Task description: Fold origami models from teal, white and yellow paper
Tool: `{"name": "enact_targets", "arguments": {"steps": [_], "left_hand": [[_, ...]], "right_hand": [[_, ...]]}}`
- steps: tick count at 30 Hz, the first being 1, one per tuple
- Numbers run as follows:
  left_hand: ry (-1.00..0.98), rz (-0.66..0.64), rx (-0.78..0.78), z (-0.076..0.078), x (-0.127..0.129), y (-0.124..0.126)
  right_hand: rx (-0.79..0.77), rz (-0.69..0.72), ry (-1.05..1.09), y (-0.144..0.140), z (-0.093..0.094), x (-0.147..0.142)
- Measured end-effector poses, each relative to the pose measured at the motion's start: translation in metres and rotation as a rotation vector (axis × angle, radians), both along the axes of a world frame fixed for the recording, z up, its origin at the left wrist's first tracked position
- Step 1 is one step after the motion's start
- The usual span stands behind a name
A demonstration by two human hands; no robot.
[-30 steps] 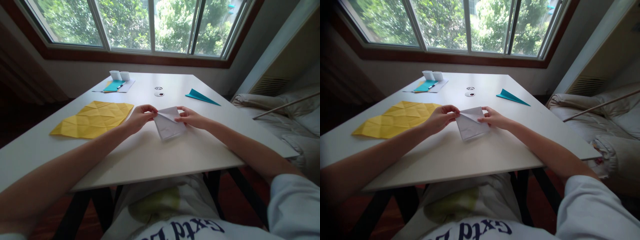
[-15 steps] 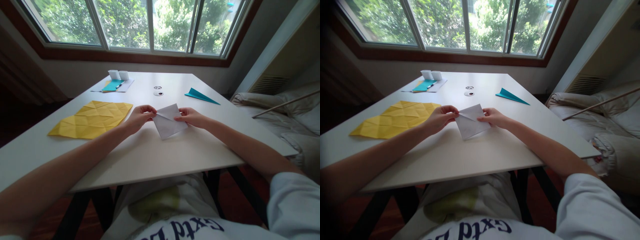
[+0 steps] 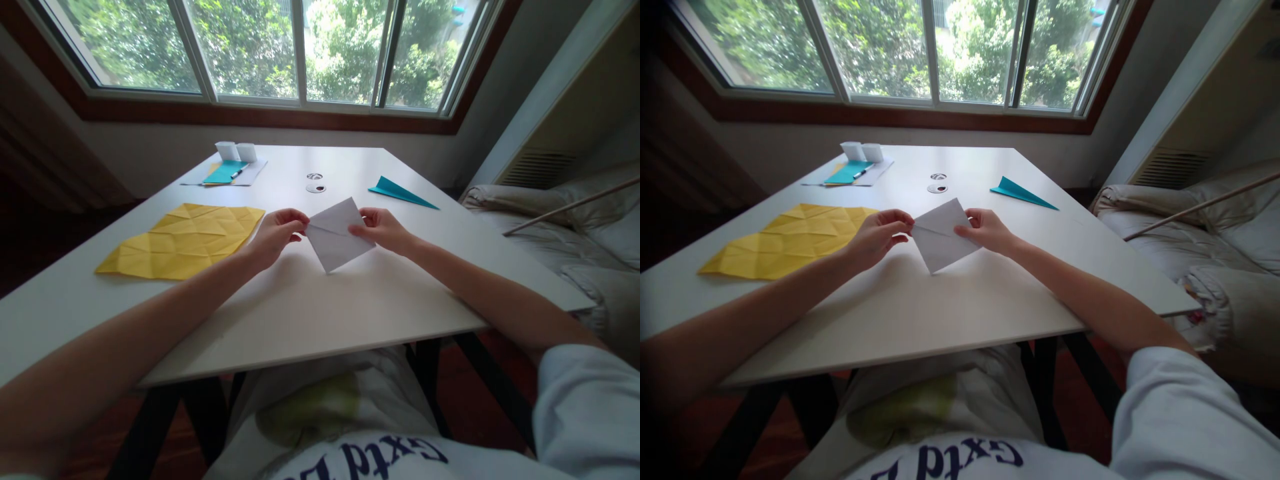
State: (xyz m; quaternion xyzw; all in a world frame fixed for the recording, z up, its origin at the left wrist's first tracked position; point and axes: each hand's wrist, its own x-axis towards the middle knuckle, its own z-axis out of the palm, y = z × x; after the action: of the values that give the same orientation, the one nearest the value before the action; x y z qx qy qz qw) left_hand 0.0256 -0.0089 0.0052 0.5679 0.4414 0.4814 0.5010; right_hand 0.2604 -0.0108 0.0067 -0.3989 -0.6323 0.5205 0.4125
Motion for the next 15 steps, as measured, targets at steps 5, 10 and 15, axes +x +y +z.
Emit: {"name": "enact_targets", "arguments": {"steps": [5,10,15], "left_hand": [[-0.014,0.043,-0.008,0.0,-0.003,0.002],[-0.003,0.064,-0.022,-0.001,-0.003,0.003],[0.005,0.071,-0.01,-0.002,-0.005,0.005]], "right_hand": [[0.384,-0.2,-0.182,0.004,0.005,0.01],[0.902,-0.323,-0.658,0.002,0.009,0.021],[1.086,-0.214,-0.805,-0.004,0.011,0.023]]}}
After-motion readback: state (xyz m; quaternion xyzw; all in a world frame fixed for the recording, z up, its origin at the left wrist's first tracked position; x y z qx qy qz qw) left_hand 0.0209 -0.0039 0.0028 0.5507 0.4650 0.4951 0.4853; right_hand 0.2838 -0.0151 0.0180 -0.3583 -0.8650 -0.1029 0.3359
